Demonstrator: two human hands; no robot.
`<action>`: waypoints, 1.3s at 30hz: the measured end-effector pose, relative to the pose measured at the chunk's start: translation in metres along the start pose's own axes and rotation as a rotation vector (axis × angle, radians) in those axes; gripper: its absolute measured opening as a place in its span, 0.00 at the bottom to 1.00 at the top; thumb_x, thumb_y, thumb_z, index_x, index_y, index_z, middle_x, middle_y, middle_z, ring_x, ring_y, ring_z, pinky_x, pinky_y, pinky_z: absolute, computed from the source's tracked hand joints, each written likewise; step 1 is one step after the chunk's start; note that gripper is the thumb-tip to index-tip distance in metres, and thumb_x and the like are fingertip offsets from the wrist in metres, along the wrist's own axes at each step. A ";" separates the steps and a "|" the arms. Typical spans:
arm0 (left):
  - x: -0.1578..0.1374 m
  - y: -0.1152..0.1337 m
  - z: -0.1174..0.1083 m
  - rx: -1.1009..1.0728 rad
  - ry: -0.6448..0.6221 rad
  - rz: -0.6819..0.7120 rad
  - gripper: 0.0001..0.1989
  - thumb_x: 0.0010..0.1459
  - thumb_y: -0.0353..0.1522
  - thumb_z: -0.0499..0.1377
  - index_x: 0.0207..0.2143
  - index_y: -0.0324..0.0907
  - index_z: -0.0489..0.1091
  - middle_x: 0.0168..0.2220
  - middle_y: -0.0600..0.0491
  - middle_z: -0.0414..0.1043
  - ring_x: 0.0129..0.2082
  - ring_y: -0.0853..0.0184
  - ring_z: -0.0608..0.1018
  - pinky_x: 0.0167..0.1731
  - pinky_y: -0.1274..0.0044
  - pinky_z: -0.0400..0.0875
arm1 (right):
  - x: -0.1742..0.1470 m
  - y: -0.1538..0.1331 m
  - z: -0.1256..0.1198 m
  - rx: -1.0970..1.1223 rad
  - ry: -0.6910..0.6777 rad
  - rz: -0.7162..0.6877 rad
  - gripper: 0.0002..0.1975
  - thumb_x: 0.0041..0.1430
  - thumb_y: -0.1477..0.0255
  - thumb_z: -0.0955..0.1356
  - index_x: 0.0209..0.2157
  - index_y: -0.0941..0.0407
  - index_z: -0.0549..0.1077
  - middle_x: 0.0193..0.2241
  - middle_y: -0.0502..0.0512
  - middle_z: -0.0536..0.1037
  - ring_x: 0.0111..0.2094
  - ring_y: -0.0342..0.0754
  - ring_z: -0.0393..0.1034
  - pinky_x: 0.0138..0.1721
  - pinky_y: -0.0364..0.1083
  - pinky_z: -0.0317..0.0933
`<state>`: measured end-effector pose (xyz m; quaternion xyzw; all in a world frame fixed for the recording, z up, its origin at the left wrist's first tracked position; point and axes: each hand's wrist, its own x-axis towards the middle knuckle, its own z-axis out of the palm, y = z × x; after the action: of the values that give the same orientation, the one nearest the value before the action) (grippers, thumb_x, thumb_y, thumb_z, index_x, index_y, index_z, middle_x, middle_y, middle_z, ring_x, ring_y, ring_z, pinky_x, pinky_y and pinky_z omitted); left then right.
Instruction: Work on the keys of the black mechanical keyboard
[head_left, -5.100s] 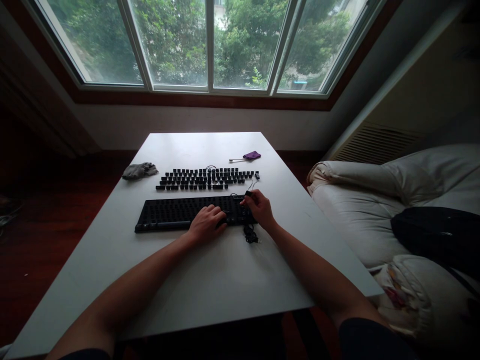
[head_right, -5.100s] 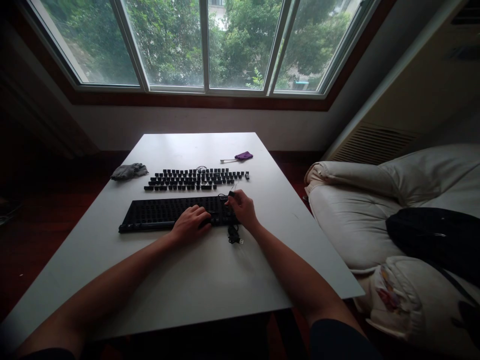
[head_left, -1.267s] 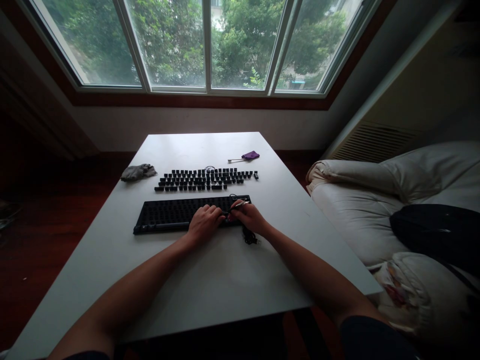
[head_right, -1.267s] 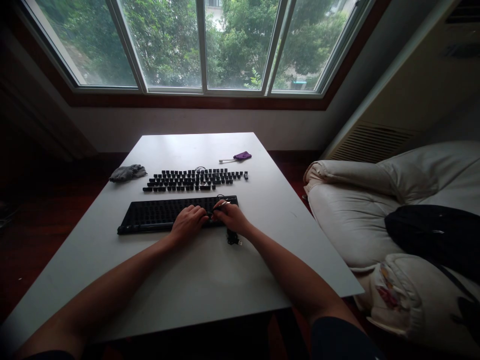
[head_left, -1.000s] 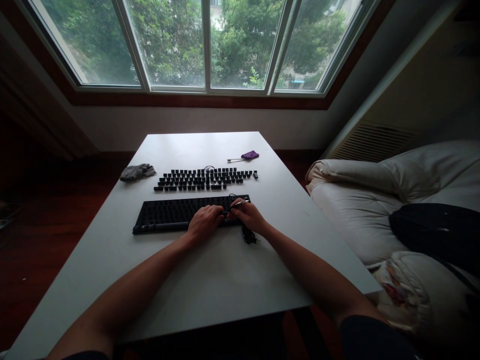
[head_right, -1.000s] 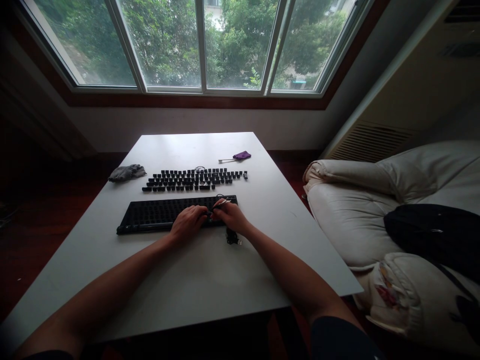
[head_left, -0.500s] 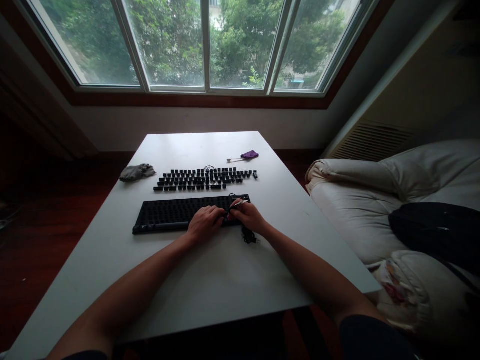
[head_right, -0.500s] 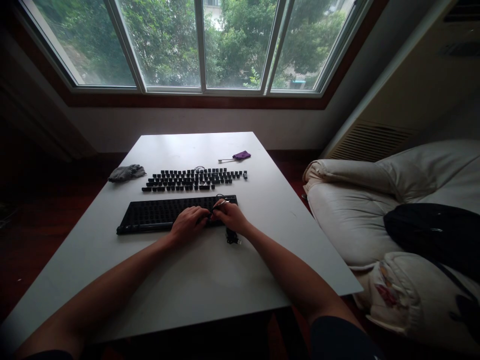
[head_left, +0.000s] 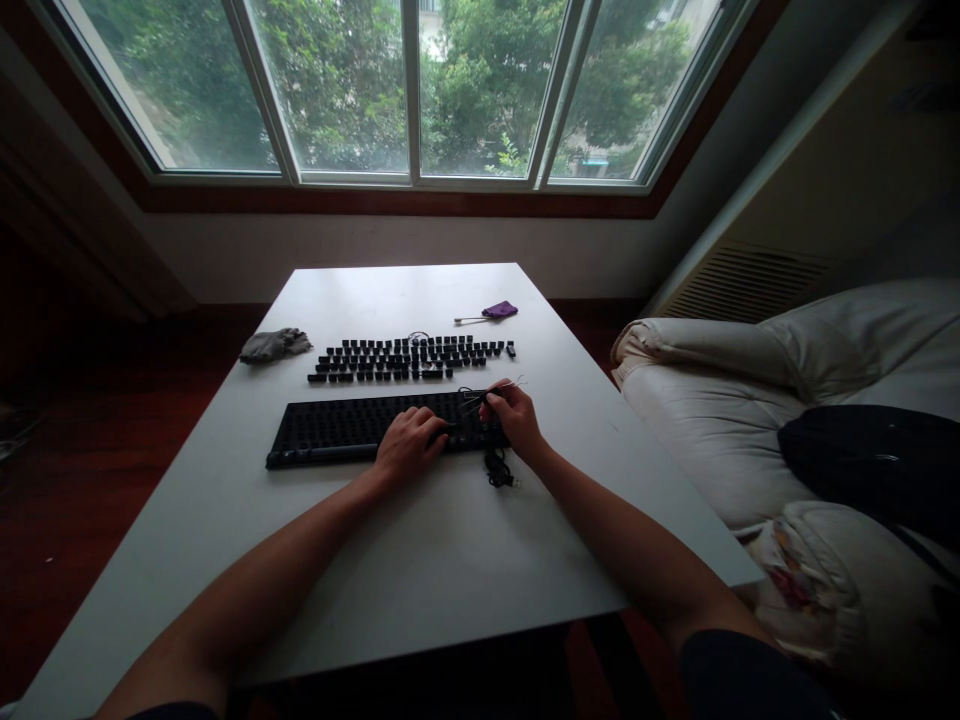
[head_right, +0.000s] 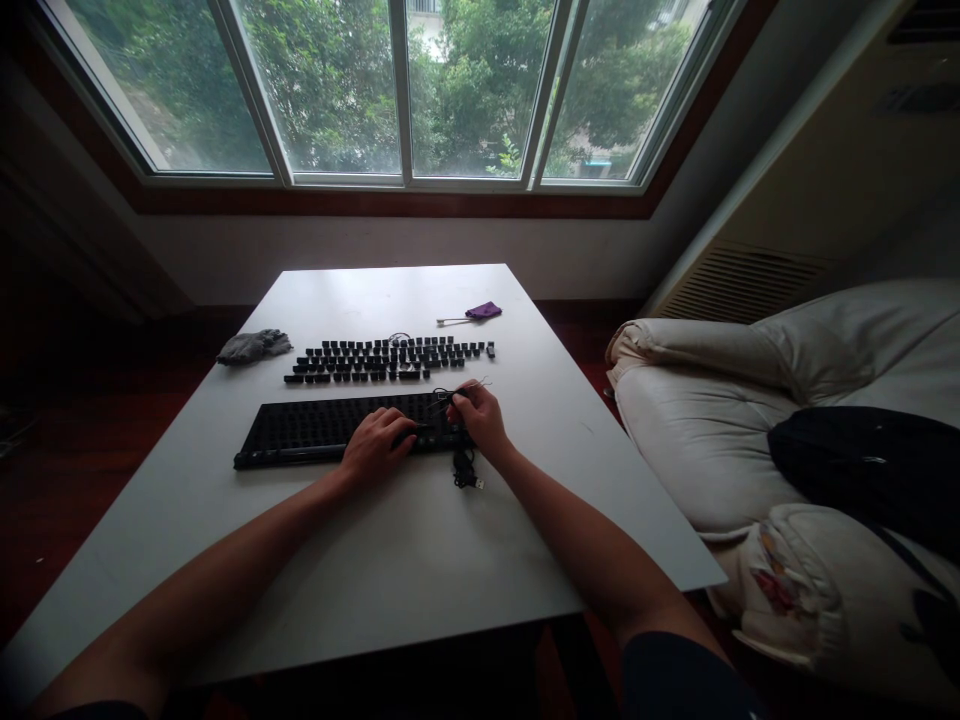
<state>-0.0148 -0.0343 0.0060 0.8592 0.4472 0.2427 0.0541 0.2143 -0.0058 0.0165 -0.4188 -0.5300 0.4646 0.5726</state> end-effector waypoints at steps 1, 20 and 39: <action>0.000 0.000 0.000 -0.006 -0.001 0.000 0.08 0.64 0.34 0.58 0.45 0.46 0.73 0.43 0.50 0.73 0.44 0.60 0.72 0.46 0.66 0.67 | 0.000 0.001 0.000 0.004 0.003 0.001 0.10 0.58 0.63 0.70 0.33 0.54 0.68 0.21 0.47 0.75 0.21 0.44 0.70 0.27 0.44 0.67; -0.001 -0.001 -0.003 -0.087 0.082 -0.017 0.14 0.64 0.29 0.55 0.51 0.47 0.71 0.49 0.50 0.75 0.48 0.60 0.74 0.51 0.66 0.66 | 0.002 0.006 -0.001 0.006 0.001 0.017 0.11 0.57 0.62 0.70 0.34 0.53 0.68 0.22 0.47 0.76 0.22 0.45 0.71 0.27 0.45 0.68; -0.001 -0.001 -0.003 -0.212 0.168 -0.136 0.09 0.64 0.35 0.60 0.47 0.47 0.71 0.40 0.52 0.78 0.42 0.61 0.78 0.48 0.67 0.69 | -0.003 -0.005 -0.001 -0.007 -0.057 -0.012 0.11 0.61 0.62 0.66 0.29 0.54 0.66 0.29 0.52 0.79 0.26 0.45 0.72 0.30 0.45 0.67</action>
<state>-0.0180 -0.0351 0.0080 0.7931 0.4790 0.3554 0.1232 0.2153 -0.0097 0.0206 -0.4042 -0.5501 0.4711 0.5587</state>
